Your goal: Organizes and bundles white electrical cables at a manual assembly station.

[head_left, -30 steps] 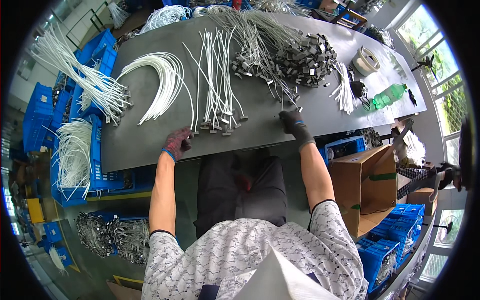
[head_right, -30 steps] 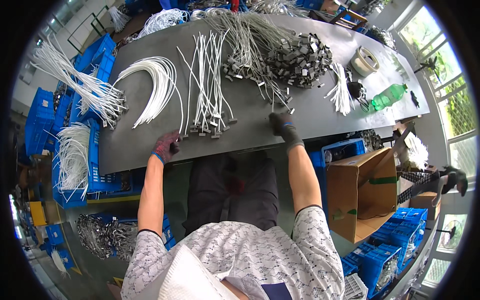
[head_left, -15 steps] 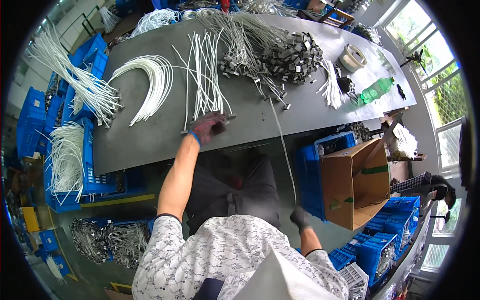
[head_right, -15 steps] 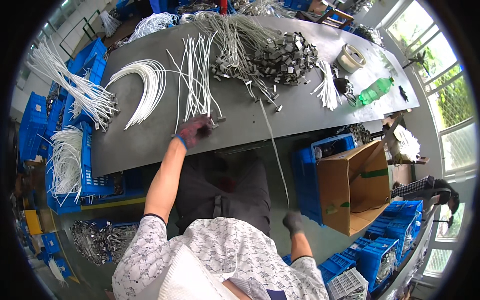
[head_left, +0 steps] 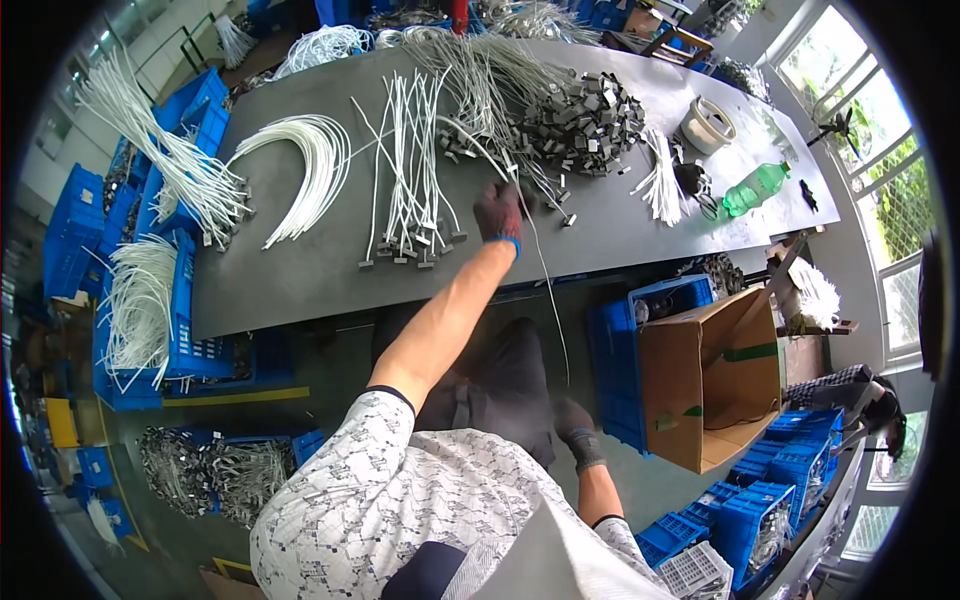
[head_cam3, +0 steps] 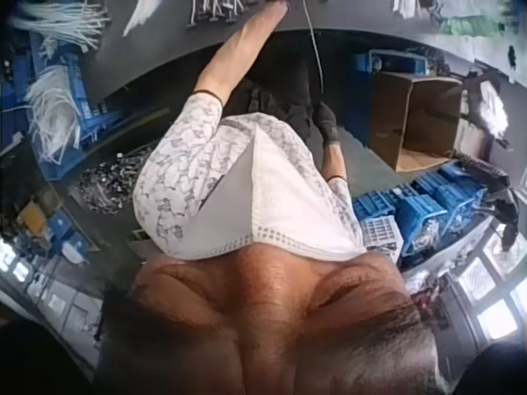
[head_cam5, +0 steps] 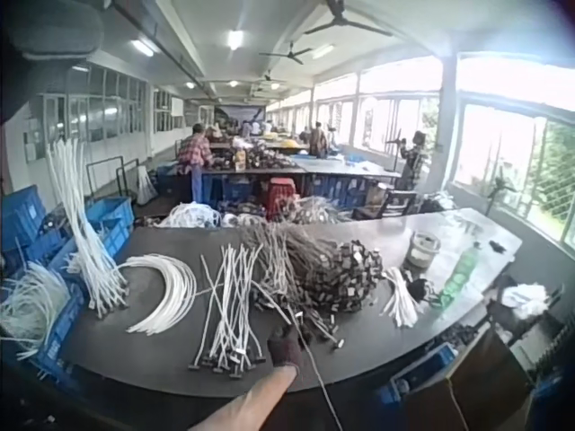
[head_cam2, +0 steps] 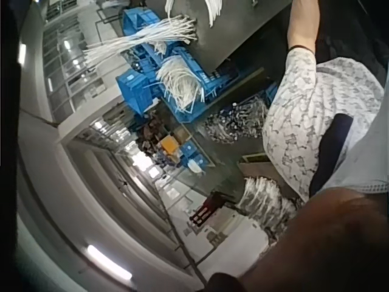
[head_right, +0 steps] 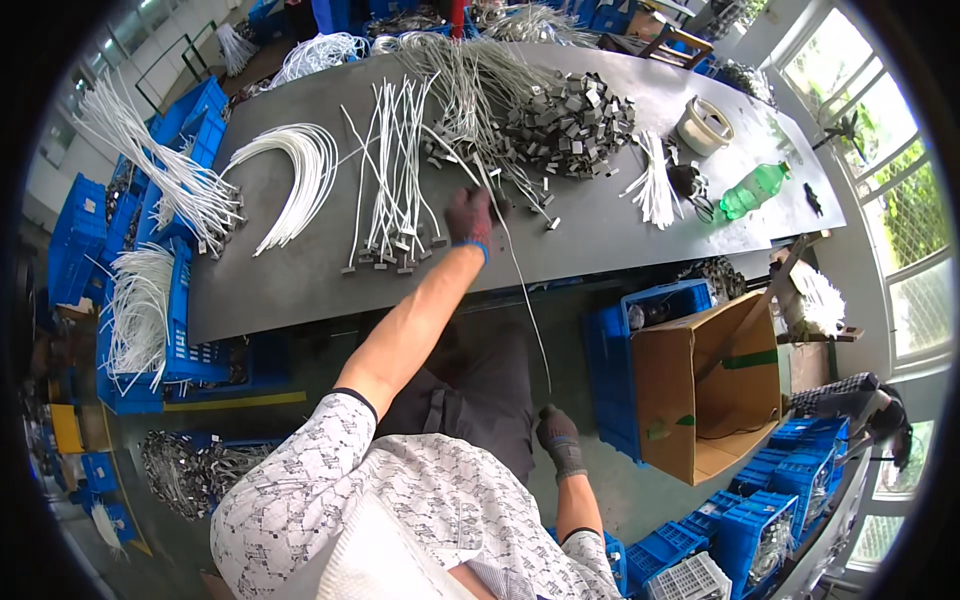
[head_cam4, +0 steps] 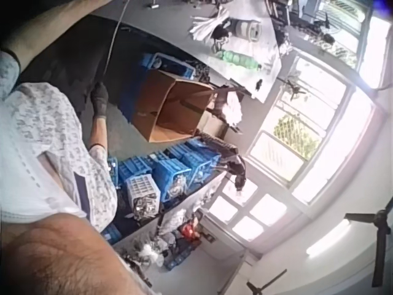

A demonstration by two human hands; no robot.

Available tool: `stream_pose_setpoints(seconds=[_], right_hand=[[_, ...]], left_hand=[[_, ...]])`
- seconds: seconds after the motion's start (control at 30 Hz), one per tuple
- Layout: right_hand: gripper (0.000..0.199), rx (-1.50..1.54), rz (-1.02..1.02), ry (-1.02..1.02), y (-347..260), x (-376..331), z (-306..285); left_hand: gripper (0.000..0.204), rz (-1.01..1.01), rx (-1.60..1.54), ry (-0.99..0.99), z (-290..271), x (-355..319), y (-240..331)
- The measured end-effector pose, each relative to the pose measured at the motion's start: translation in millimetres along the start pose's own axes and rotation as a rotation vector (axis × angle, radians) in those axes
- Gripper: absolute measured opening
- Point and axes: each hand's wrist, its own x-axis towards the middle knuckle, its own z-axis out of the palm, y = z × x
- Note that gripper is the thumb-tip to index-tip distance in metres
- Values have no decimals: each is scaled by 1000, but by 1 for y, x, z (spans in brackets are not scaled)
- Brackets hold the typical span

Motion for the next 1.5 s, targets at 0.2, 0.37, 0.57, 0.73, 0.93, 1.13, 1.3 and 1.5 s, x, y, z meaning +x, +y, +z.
stream_pose_setpoints(seconds=[0.2, 0.37, 0.57, 0.73, 0.93, 1.13, 1.3, 1.5], right_hand=[[24, -22, 8, -88, 25, -2, 3], [24, 35, -42, -102, 29, -7, 23], [26, 251, -24, -262, -18, -22, -58], [33, 443, -407, 256, -137, 44, -140], [50, 895, -498, 392, -188, 21, -194], [53, 1393, -109, 140, -205, 69, -171], [56, 1139, -330, 320, -252, 113, -165], [50, 1089, -232, 350, -270, 182, -199]], left_hand=[[20, 191, -84, -22, -16, 49, 22], [14, -164, 237, -482, -49, 4, 2], [17, -426, 40, -454, -78, 5, -54], [19, -516, 48, -665, -56, -56, -28], [24, -488, 26, -917, -83, -78, 2], [30, -105, 305, -859, -111, -116, -2], [28, 129, 504, -660, -124, -85, 1], [31, 269, 769, -770, -165, 51, 4]])
